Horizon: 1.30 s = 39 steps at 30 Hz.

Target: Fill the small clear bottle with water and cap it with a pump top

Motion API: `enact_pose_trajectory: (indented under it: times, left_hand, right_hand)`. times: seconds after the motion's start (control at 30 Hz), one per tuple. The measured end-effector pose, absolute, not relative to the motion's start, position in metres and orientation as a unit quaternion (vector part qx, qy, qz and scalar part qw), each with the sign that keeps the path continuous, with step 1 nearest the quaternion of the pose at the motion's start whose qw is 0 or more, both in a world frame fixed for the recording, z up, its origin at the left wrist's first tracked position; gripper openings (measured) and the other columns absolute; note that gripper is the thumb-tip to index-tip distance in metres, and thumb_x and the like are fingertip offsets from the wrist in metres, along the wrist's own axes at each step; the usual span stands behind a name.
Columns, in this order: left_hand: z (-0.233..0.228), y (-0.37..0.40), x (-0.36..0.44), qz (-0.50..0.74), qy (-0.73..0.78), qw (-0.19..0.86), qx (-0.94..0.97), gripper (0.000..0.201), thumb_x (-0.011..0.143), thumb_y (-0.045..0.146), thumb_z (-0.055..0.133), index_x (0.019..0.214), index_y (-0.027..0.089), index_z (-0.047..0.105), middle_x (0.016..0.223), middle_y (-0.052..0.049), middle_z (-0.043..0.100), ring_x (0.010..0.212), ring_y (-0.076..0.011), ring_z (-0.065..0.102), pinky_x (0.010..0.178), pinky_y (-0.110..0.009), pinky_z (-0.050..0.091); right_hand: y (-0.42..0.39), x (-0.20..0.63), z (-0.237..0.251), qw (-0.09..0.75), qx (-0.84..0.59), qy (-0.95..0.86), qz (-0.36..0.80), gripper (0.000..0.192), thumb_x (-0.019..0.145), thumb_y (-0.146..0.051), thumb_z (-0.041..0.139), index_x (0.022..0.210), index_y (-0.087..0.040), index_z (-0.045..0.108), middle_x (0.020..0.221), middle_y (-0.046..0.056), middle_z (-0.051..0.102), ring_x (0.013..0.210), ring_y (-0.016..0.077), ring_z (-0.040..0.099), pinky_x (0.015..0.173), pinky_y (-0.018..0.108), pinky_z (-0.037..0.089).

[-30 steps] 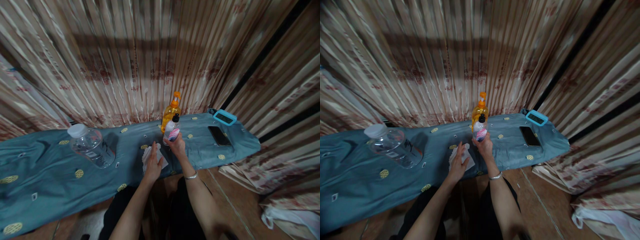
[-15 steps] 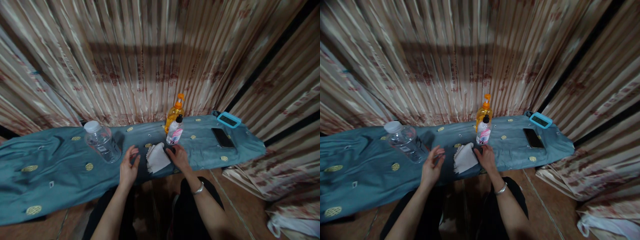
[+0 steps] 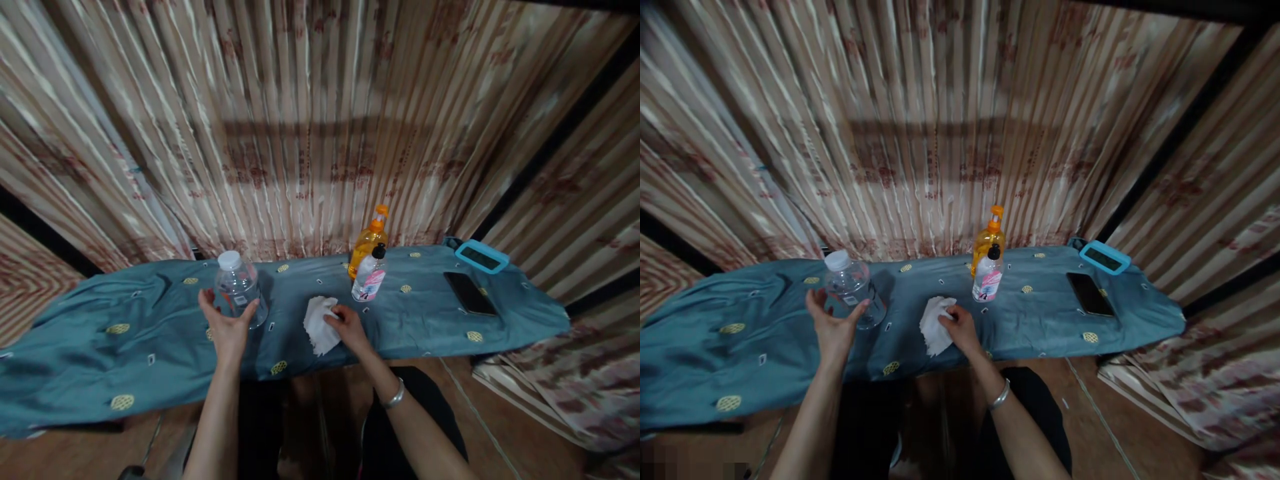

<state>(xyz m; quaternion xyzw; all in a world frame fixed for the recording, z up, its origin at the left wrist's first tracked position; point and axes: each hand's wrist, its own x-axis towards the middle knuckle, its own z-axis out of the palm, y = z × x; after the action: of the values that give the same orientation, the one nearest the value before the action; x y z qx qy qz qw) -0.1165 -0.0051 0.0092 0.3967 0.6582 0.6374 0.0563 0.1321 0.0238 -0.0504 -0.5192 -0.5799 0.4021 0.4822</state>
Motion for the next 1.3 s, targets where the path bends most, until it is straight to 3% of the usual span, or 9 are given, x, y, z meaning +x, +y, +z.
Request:
enact_pose_trajectory:
  times: [0.1,0.23,0.43,0.6,0.8,0.97,1.13,1.2,1.3]
  left_hand:
    - [0.007,0.01,-0.114,0.627,0.655,0.096,0.41,0.117,0.053,0.037,0.088,0.148,0.019,0.024,0.15,-0.021,0.043,0.14,-0.0329,0.044,0.117,-0.051,0.033]
    - [0.0,0.019,-0.111,0.615,0.667,0.11,0.406,0.093,0.056,0.036,0.085,0.137,0.019,0.042,0.129,-0.015,0.061,0.12,-0.0317,0.061,0.107,-0.049,0.045]
    - [-0.008,0.009,-0.1,0.584,0.645,0.158,0.467,0.074,0.057,0.033,0.081,0.123,0.02,0.05,0.102,-0.006,0.069,0.087,-0.0235,0.069,0.083,-0.039,0.057]
    - [-0.013,0.005,-0.103,0.593,0.628,0.201,0.462,0.073,0.056,0.031,0.081,0.122,0.023,0.05,0.098,-0.003,0.071,0.085,-0.0217,0.07,0.08,-0.037,0.056]
    - [-0.013,0.006,-0.11,0.619,0.609,0.233,0.439,0.067,0.054,0.036,0.084,0.112,0.022,0.053,0.095,-0.001,0.07,0.083,-0.0206,0.069,0.078,-0.035,0.057]
    - [-0.008,0.007,-0.115,0.618,0.654,0.183,0.397,0.067,0.054,0.041,0.085,0.108,0.021,0.051,0.093,-0.002,0.065,0.083,-0.0216,0.066,0.079,-0.038,0.056]
    - [-0.009,0.009,-0.11,0.603,0.665,0.081,0.433,0.076,0.054,0.032,0.081,0.122,0.017,0.048,0.112,-0.011,0.06,0.108,-0.0295,0.062,0.094,-0.046,0.052]
    - [-0.01,0.009,-0.108,0.602,0.657,0.074,0.447,0.082,0.055,0.029,0.079,0.129,0.015,0.045,0.121,-0.016,0.057,0.115,-0.0316,0.059,0.097,-0.046,0.05]
    - [-0.009,0.007,-0.111,0.598,0.68,0.11,0.411,0.091,0.056,0.029,0.08,0.136,0.016,0.039,0.118,-0.015,0.062,0.108,-0.0311,0.064,0.093,-0.045,0.053]
  right_hand:
    - [0.025,0.118,-0.028,0.508,-0.482,-0.562,0.441,0.035,0.067,-0.054,0.063,0.062,-0.024,0.047,0.057,-0.005,0.048,0.056,0.013,0.046,0.054,0.026,0.039]
    - [0.027,0.087,0.022,0.534,-0.434,-0.563,0.459,0.034,0.073,-0.054,0.065,0.07,-0.023,0.053,0.066,-0.004,0.054,0.062,0.013,0.049,0.057,0.024,0.042]
    - [0.045,0.018,0.079,0.534,-0.344,-0.644,0.426,0.035,0.09,-0.046,0.055,0.118,-0.026,0.063,0.096,-0.001,0.068,0.085,0.0168,0.062,0.079,0.028,0.049]
    - [0.091,-0.012,0.068,0.465,-0.368,-0.577,0.562,0.043,0.092,-0.054,0.049,0.085,-0.019,0.073,0.063,0.0,0.062,0.065,0.0169,0.06,0.067,0.029,0.052]
    - [0.087,-0.013,0.014,0.47,-0.41,-0.514,0.588,0.055,0.084,-0.066,0.05,0.075,-0.016,0.07,0.059,0.002,0.064,0.055,0.0156,0.057,0.059,0.03,0.05]
    - [0.038,-0.01,-0.006,0.499,-0.414,-0.501,0.573,0.056,0.081,-0.07,0.049,0.087,-0.019,0.069,0.071,0.004,0.07,0.065,0.0193,0.064,0.064,0.032,0.052]
    - [0.036,-0.016,0.043,0.546,-0.363,-0.578,0.484,0.036,0.09,-0.054,0.052,0.103,-0.025,0.067,0.109,0.003,0.072,0.105,0.0199,0.064,0.096,0.032,0.047]
    - [0.045,-0.024,0.052,0.558,-0.37,-0.607,0.428,0.031,0.092,-0.049,0.051,0.102,-0.024,0.066,0.107,0.003,0.071,0.103,0.0195,0.063,0.098,0.032,0.045]
    - [0.052,-0.033,0.031,0.55,-0.4,-0.591,0.434,0.037,0.094,-0.052,0.046,0.092,-0.022,0.067,0.085,0.001,0.07,0.082,0.0184,0.063,0.082,0.031,0.05]
